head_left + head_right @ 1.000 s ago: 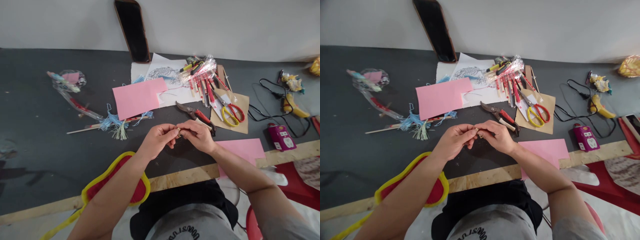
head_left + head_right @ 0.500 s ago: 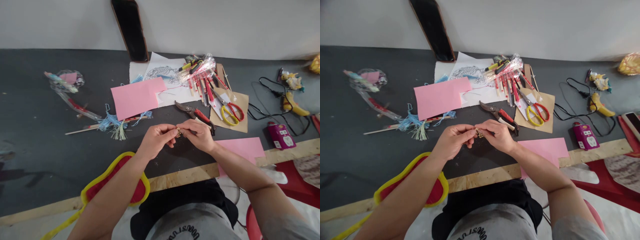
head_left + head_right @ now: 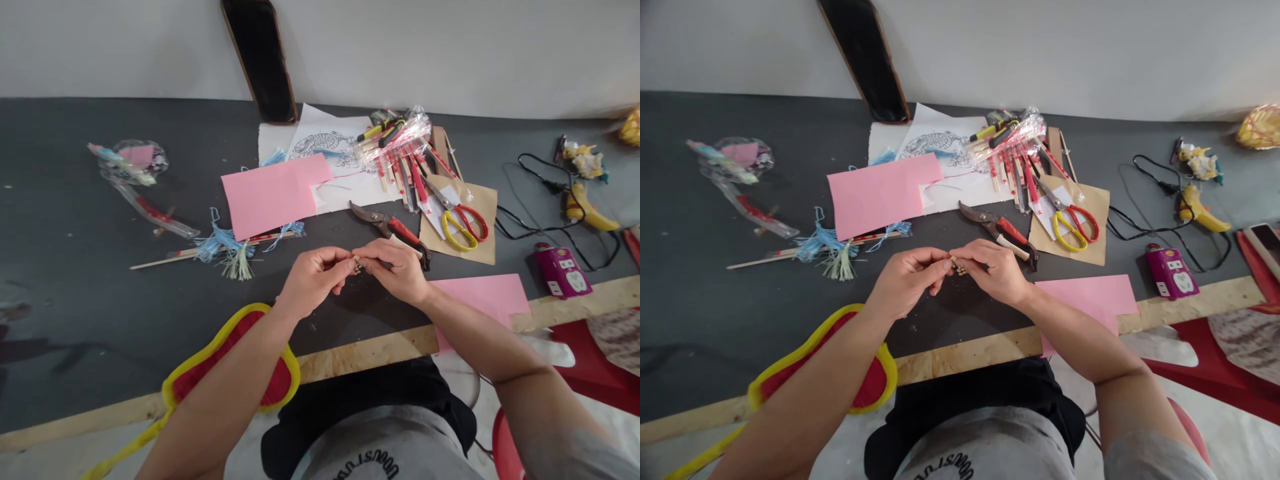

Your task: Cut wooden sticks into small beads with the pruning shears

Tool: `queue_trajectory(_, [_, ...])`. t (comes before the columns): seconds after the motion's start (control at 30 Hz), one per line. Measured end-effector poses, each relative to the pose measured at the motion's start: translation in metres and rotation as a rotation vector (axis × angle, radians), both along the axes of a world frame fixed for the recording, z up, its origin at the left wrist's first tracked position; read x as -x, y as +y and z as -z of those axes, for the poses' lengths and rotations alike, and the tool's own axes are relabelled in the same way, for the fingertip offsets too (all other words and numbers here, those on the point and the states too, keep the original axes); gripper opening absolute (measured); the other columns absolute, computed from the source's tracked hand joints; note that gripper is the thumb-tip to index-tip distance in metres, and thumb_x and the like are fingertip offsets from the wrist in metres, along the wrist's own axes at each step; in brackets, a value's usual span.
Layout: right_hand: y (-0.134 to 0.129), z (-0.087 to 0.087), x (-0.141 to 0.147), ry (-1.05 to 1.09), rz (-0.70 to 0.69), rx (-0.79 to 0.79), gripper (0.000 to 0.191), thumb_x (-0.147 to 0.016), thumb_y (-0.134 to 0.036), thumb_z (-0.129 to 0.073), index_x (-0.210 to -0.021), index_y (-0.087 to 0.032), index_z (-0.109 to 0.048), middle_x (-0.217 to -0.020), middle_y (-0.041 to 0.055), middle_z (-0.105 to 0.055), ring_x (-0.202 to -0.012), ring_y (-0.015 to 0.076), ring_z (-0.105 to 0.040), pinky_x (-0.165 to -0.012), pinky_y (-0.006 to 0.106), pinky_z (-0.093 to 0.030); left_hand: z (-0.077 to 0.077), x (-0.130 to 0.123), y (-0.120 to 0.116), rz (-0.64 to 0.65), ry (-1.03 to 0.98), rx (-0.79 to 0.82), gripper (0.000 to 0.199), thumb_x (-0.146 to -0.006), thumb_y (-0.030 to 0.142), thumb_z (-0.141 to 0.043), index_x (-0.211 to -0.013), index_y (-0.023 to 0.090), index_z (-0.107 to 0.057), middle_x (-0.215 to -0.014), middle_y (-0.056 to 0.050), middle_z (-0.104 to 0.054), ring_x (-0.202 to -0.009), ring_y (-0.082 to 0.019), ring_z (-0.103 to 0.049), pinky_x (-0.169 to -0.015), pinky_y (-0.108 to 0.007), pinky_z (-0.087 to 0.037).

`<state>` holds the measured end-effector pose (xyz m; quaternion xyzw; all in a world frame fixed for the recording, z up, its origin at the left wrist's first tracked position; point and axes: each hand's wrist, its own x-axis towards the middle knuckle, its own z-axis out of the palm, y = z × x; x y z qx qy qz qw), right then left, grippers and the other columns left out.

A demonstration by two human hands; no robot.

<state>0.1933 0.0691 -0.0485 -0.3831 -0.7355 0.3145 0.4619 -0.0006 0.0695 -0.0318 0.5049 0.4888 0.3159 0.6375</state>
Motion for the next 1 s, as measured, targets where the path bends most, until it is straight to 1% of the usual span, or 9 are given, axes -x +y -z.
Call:
queue_trajectory(0.17, [0.0,0.001,0.0,-0.012,0.001,0.015,0.016,-0.097,-0.024,-0.063,-0.105,-0.023,-0.077,-0.091,0.0057,-0.076,-0.073,0.0149,-0.069,-0.069,0.03,-0.06,-0.003,-0.001,0.001,-0.001,0.015,-0.017,0.023,-0.083,0.038,-0.07,-0.084,0.016,-0.073,-0.061,0.0,-0.061,-0.048,-0.008,-0.048,-0.048,-0.022,-0.04])
queue_trajectory(0.33, [0.0,0.0,0.0,-0.003,-0.008,-0.033,0.016,-0.096,-0.021,-0.063,-0.105,-0.023,-0.076,-0.09,0.0052,-0.076,-0.078,0.0154,-0.07,-0.072,0.029,-0.059,-0.005,-0.001,0.001,-0.003,0.021,-0.034,0.019,-0.082,0.035,-0.07,-0.081,0.016,-0.073,-0.058,0.002,-0.058,-0.048,-0.008,-0.048,-0.048,-0.021,-0.04])
queue_trajectory(0.43, [0.0,0.0,0.0,-0.031,0.008,-0.019,0.022,-0.097,-0.021,-0.061,-0.115,-0.023,-0.073,-0.093,0.0061,-0.075,-0.082,0.0166,-0.07,-0.073,0.03,-0.059,-0.004,0.0,0.002,-0.009,0.031,-0.038,0.02,-0.082,0.036,-0.072,-0.084,0.017,-0.074,-0.06,0.002,-0.06,-0.05,-0.008,-0.05,-0.049,-0.021,-0.041])
queue_trajectory(0.53, [0.0,0.001,-0.001,-0.051,0.042,0.03,0.031,-0.098,-0.022,-0.056,-0.126,-0.023,-0.067,-0.098,0.0074,-0.073,-0.082,0.0167,-0.068,-0.07,0.03,-0.059,-0.002,0.001,0.003,-0.044,0.05,-0.039,0.021,-0.082,0.037,-0.073,-0.085,0.017,-0.075,-0.062,0.001,-0.063,-0.05,-0.009,-0.051,-0.049,-0.021,-0.042])
queue_trajectory(0.7, [0.0,0.004,0.002,-0.036,0.052,0.058,0.027,-0.099,-0.023,-0.051,-0.121,-0.023,-0.067,-0.103,0.009,-0.07,-0.083,0.017,-0.067,-0.071,0.031,-0.059,0.002,0.003,0.007,-0.113,0.02,-0.058,0.025,-0.08,0.042,-0.074,-0.086,0.018,-0.076,-0.061,0.0,-0.063,-0.049,-0.009,-0.051,-0.048,-0.022,-0.042])
queue_trajectory(0.8, [0.002,0.005,0.004,0.017,0.043,0.138,0.025,-0.099,-0.03,-0.053,-0.119,-0.023,-0.067,-0.105,0.0086,-0.068,-0.081,0.0153,-0.065,-0.069,0.029,-0.057,0.005,0.002,0.008,-0.123,-0.03,-0.055,0.027,-0.079,0.044,-0.075,-0.086,0.017,-0.077,-0.062,0.0,-0.063,-0.05,-0.009,-0.051,-0.048,-0.022,-0.041])
queue_trajectory(0.87, [0.007,0.003,0.005,0.116,0.021,0.236,0.025,-0.098,-0.036,-0.056,-0.117,-0.022,-0.065,-0.105,0.0068,-0.067,-0.072,0.012,-0.063,-0.063,0.027,-0.056,0.006,0.001,0.008,-0.121,-0.059,-0.045,0.027,-0.078,0.043,-0.076,-0.085,0.017,-0.076,-0.063,0.0,-0.063,-0.05,-0.009,-0.05,-0.047,-0.022,-0.04])
queue_trajectory(0.93, [0.016,-0.003,0.004,0.247,-0.007,0.334,0.027,-0.095,-0.041,-0.062,-0.114,-0.021,-0.064,-0.102,0.0041,-0.065,-0.064,0.0083,-0.058,-0.058,0.024,-0.053,0.005,0.0,0.008,-0.123,-0.084,-0.03,0.027,-0.076,0.043,-0.077,-0.082,0.017,-0.076,-0.064,-0.001,-0.064,-0.051,-0.009,-0.05,-0.047,-0.022,-0.039])
queue_trajectory(1.0, [0.027,-0.012,0.003,0.358,-0.02,0.409,0.031,-0.09,-0.044,-0.067,-0.111,-0.021,-0.062,-0.098,0.0018,-0.065,-0.06,0.0065,-0.055,-0.055,0.023,-0.051,0.005,0.0,0.008,-0.123,-0.098,-0.022,0.027,-0.075,0.043,-0.078,-0.08,0.016,-0.075,-0.065,-0.001,-0.064,-0.052,-0.009,-0.049,-0.046,-0.022,-0.039])
